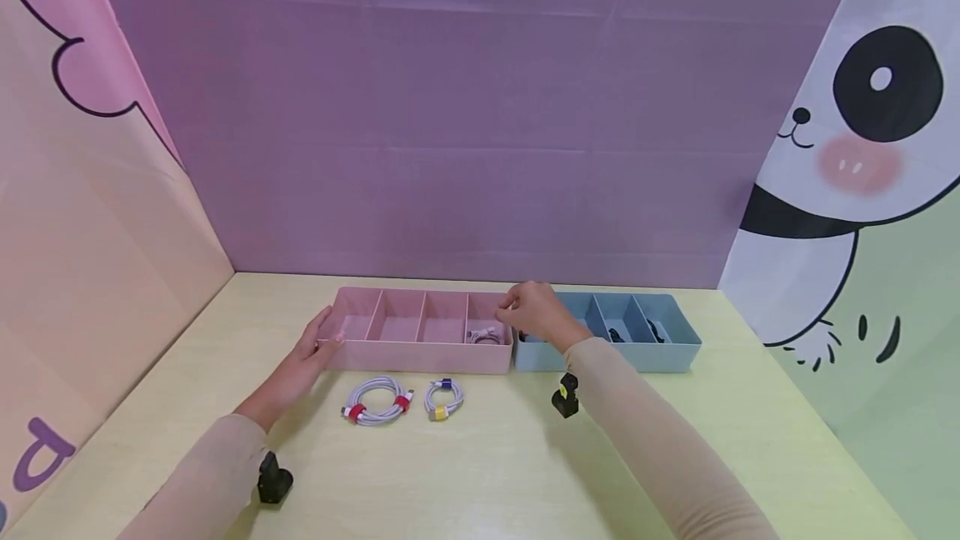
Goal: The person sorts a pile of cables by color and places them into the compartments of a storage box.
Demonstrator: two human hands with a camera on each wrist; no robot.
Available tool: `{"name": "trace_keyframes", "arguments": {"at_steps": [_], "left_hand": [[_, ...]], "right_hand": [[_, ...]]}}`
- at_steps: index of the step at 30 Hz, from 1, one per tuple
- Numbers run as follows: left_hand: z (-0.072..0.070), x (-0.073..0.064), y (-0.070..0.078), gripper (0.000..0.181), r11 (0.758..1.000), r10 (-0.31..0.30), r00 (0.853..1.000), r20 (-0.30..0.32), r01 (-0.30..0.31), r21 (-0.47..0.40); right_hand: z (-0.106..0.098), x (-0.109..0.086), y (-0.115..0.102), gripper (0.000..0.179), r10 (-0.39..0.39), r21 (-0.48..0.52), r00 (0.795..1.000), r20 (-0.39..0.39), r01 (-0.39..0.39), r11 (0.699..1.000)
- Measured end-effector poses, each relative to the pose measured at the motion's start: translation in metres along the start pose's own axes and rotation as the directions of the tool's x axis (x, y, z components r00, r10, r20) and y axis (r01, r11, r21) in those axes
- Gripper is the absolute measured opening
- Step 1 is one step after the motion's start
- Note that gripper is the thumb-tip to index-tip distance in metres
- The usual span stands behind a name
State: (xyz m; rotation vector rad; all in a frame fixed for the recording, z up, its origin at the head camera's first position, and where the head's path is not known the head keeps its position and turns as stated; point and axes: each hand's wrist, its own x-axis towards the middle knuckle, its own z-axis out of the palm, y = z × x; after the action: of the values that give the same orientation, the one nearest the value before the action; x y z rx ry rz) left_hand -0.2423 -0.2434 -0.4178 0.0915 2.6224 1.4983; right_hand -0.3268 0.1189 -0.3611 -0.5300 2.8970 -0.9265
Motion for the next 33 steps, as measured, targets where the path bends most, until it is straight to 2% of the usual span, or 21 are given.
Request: {"name": "trace_keyframes", "arguments": {"at_steps": [7,21,33], "left_hand": [[0.0,0.001,-0.003,0.084,1.0,0.002,1.0,0.0,-0.002,0.008],[0.0,0.0,-0.002,0.084,1.0,-0.013,1.0,0.003,0.013,0.016],[-0.001,0.001,-0.001,0.085,0.999,-0.023,1.0,0.012,0.023,0.029]], "right_hand": [[0.001,0.0,-0.002,0.021,-0.02,0.001,1.0,0.006,0.02,1.0],[0.001,-0.007,-0.008,0.015,-0.009,0.032,1.0,0.027,0.008,0.999],[0.006,-0.017,-0.014,0.012,-0.054,0.058,0.996,0.073,0.05,0.997]]}}
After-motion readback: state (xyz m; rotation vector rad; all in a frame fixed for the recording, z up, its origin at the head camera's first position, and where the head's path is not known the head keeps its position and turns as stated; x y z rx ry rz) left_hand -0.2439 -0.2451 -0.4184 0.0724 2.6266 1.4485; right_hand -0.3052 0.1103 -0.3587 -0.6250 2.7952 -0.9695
